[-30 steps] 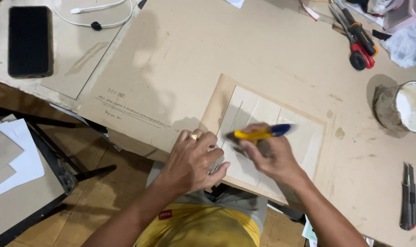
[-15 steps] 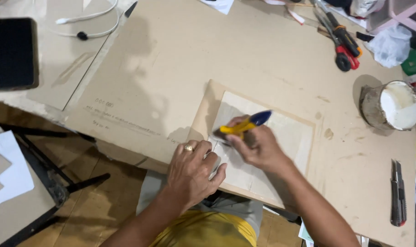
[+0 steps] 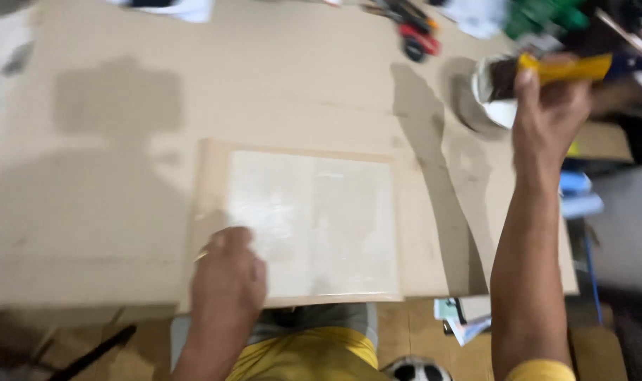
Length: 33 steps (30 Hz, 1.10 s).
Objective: Applying glue with a brush to a paper base and attaching cardboard strips to assemble a product.
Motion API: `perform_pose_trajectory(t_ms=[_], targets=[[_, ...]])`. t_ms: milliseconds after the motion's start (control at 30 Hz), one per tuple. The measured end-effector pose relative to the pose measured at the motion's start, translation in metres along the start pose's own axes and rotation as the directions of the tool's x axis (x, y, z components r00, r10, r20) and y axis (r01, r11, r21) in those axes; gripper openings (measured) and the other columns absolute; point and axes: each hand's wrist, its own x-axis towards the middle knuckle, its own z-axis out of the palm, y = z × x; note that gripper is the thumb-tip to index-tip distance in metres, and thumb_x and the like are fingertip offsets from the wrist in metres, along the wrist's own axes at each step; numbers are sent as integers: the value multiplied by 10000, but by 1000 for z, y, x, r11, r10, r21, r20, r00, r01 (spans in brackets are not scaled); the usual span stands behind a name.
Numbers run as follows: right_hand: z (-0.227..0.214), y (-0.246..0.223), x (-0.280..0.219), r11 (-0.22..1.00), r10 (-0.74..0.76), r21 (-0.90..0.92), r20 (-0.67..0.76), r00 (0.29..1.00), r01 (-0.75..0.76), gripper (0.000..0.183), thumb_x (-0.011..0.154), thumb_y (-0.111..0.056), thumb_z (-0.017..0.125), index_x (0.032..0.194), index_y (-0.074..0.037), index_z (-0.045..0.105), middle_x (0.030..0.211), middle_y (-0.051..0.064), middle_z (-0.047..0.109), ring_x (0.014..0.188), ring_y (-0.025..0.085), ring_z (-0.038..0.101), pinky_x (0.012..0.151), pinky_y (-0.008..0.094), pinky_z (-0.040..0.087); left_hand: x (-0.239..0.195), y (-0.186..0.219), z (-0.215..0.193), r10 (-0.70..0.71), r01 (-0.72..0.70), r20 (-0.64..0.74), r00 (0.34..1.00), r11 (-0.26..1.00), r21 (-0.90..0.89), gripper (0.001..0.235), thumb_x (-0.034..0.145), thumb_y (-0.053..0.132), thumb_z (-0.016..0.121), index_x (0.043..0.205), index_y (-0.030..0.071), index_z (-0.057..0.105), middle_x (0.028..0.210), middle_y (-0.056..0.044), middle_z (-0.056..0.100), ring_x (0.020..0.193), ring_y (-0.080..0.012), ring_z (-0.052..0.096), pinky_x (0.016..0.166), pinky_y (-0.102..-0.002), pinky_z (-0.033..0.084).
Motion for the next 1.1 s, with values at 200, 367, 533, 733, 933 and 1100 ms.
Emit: perform_pose_trajectory(t_ms=[200,367,533,733,933,1100], targets=[[-63,102,20,988,111,-117,122,986,-97,208,1088,75,710,1222,-14,578,1179,155,618,1083,250,639,968,332,518,10,34,-28,-199,202,90,976,979,-28,363,870,98,598,1229,141,622,1170,-116,653,1009,-368,657,728,-603,557],[-44,78,12,832,466,-422,181,866,-359,188,1045,-90,746,1203,-56,649,1145,129,726,1009,226,695,853,322,566,13,44,-35,-232,234,101,968,972,-18,401,822,63,631,1219,115,610,1122,-107,623,1039,-300,626,714,-570,571],[-47,80,10,714,582,-525,75,810,-464,258,1007,-147,770,1226,-76,652,1153,127,735,1022,231,724,893,345,613,25,60,-54,-327,336,201,923,942,-13,410,863,129,594,1272,107,583,1054,-73,652,956,-273,652,779,-538,539],[-51,107,10,867,213,-470,53,976,-164,240,996,-99,813,1216,-96,718,1119,102,728,992,235,711,821,345,540,46,59,-89,-582,617,355,731,786,18,419,872,210,628,1288,200,585,970,3,766,877,-219,737,989,-410,550],[-66,153,2,816,158,-572,74,985,-88,220,971,-179,867,1115,-45,768,958,88,752,770,190,686,627,355,529,57,18,-125,-662,688,218,717,722,-69,263,969,260,587,1206,170,660,953,-147,727,880,-319,649,857,-439,487],[-72,150,8,758,549,-136,-395,736,-638,264,918,-263,881,1033,-125,688,940,-35,759,849,79,775,726,206,681,72,-26,-138,-490,500,112,864,860,-96,374,923,101,694,1288,36,644,1108,-99,743,977,-250,679,913,-456,520]])
